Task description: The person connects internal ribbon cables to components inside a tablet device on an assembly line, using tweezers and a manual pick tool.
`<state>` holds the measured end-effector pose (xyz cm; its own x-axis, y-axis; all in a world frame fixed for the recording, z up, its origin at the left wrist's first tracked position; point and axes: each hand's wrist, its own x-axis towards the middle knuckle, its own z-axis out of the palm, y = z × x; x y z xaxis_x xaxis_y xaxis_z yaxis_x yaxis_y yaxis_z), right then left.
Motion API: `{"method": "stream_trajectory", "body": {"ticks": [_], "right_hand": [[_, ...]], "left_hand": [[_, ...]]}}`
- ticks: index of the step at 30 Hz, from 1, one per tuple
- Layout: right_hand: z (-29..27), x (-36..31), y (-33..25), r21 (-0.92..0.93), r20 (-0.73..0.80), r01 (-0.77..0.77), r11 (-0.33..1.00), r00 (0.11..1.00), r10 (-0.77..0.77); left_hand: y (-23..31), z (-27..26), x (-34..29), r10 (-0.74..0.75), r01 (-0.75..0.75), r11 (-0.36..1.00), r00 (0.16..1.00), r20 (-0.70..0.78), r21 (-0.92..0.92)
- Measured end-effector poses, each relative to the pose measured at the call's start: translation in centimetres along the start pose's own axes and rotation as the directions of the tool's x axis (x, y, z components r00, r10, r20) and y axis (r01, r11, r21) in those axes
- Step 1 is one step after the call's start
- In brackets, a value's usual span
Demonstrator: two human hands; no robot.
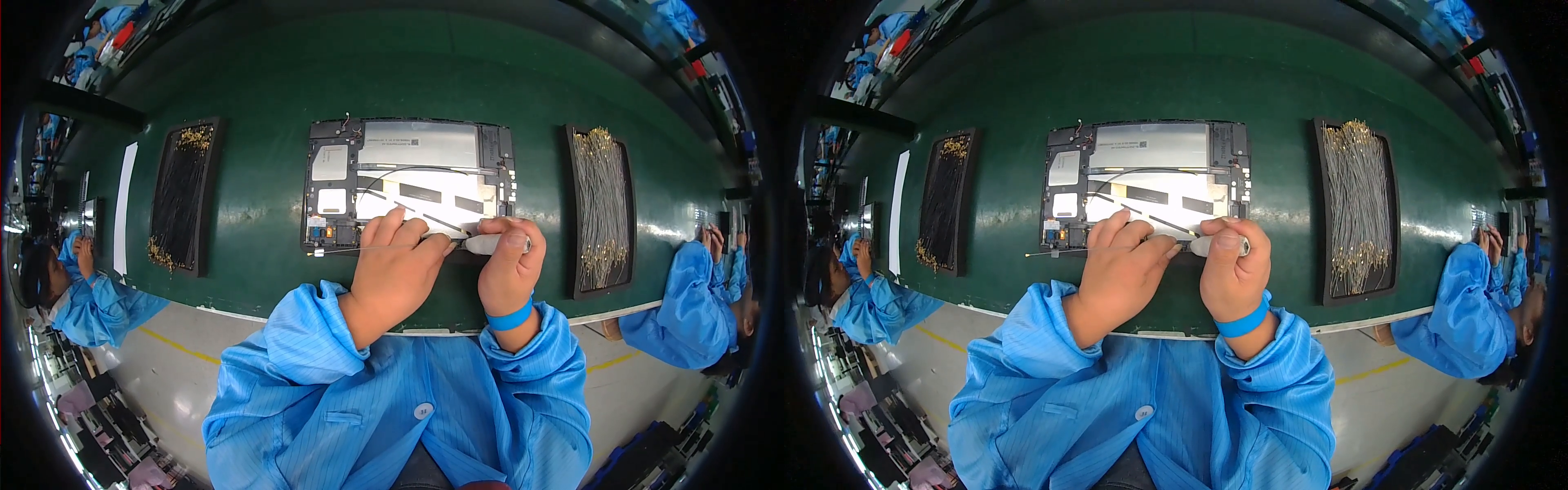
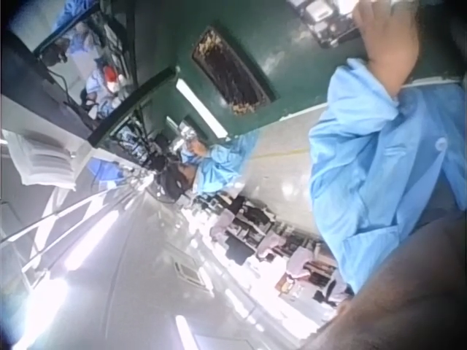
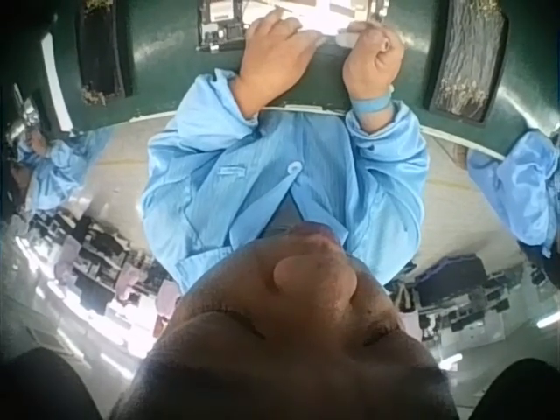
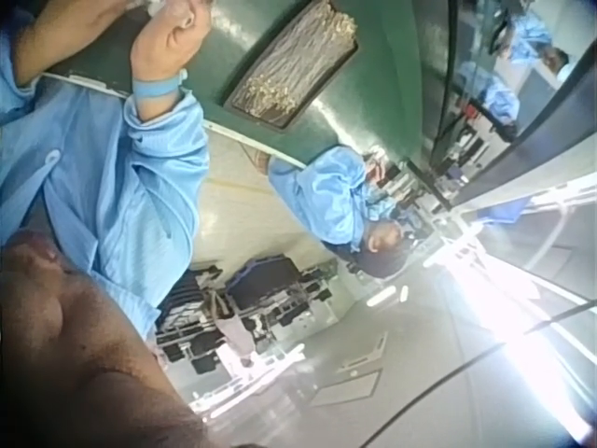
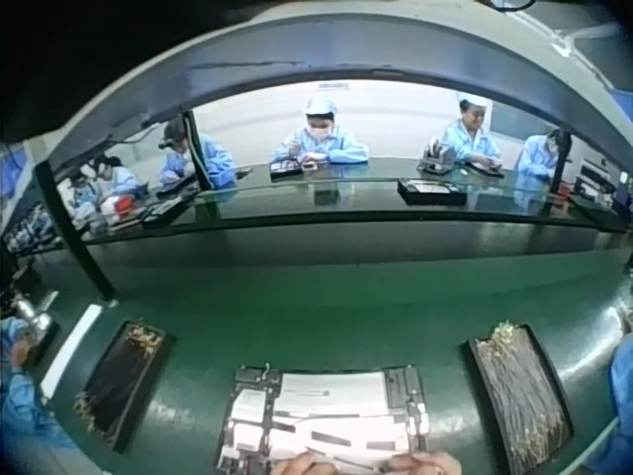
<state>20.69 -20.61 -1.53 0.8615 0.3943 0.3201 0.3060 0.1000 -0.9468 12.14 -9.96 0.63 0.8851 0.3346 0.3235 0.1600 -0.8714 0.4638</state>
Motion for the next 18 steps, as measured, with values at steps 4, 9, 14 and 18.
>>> {"method": "stream_trajectory", "body": {"ticks": [4, 9, 14, 18], "right_hand": [[-0.1, -0.2, 0.17, -0.029, 0.038, 0.041, 0.999, 0.998, -0.04], [-0.11, -0.27, -0.03, 0.106, -0.05, -0.049, 0.993, 0.997, 0.055], [0.06, -0.22, 0.33, -0.011, -0.042, -0.013, 1.0, 0.999, 0.012], [0.55, 0.11, -0.04, -0.006, 0.012, 0.02, 1.0, 1.0, -0.02]], "left_hand": [[-0.07, 0.19, -0.04, 0.01, -0.01, 1.0, 1.0, -0.012, -0.007], [0.12, 0.13, -0.12, 0.012, -0.012, 1.0, 1.0, -0.024, 0.01], [-0.01, 0.03, -0.02, -0.001, 0.001, 1.0, 1.0, -0.02, 0.019], [-0.3, -0.26, 0.13, 0.012, -0.01, 1.0, 0.999, -0.041, 0.029]]}}
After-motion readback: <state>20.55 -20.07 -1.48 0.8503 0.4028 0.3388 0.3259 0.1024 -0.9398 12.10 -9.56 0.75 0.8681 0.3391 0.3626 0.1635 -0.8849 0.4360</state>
